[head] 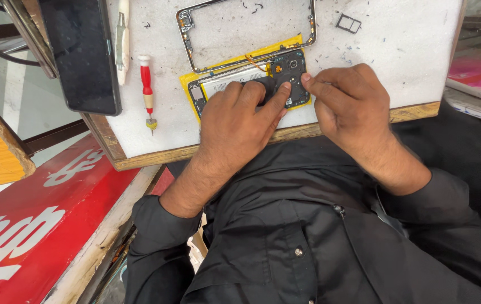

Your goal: The person assembles a smartphone by placing the motherboard and battery into the frame, installing the camera module, and securing the back cover. They use a screwdriver to tighten screws and ensure all components are properly aligned.

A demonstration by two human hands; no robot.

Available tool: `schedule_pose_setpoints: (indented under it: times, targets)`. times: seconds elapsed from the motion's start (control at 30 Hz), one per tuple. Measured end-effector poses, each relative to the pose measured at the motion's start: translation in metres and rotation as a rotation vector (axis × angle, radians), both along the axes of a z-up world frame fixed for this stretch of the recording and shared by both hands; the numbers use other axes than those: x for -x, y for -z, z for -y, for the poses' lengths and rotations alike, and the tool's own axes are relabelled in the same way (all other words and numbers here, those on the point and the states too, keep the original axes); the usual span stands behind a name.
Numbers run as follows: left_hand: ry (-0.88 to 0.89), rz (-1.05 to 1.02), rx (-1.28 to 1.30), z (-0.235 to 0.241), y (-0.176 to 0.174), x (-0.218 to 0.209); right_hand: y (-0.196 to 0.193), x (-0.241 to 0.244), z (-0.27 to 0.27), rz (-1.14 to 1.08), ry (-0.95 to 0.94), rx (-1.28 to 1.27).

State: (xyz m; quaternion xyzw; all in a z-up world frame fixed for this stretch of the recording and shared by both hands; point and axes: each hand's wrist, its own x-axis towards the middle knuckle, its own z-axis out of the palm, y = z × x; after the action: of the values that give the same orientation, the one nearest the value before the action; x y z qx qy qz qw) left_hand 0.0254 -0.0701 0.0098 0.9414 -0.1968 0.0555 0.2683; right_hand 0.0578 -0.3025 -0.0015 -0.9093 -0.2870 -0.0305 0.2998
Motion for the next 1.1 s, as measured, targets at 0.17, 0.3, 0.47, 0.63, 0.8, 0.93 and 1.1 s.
schedule_pose_setpoints:
  times: [0.17,0.3,0.47,0.63,0.8,0.93,1.1]
  targets:
    - [-0.004,-0.012,0.019,-0.001,-0.002,-0.001,-0.003,-0.002,0.002,-0.057,0.037,-0.095]
    - [-0.013,0.003,0.019,-0.002,0.000,0.002,-0.005,0.000,0.002,-0.060,0.003,-0.060]
    - [0.016,-0.008,0.026,-0.005,0.002,-0.001,-0.011,-0.006,0.000,-0.011,-0.080,0.022]
    - [0.036,-0.001,0.015,-0.006,0.002,-0.001,-0.015,-0.009,-0.001,0.089,-0.149,0.104]
    - [0.036,0.010,0.008,-0.006,-0.001,-0.004,-0.015,-0.009,0.001,0.107,-0.161,0.088]
    - [0.051,0.007,0.015,-0.007,-0.001,-0.003,-0.016,-0.009,0.003,0.118,-0.200,0.041]
    - [0.055,0.012,0.017,-0.007,0.001,-0.002,-0.011,-0.009,0.007,0.069,-0.194,0.056]
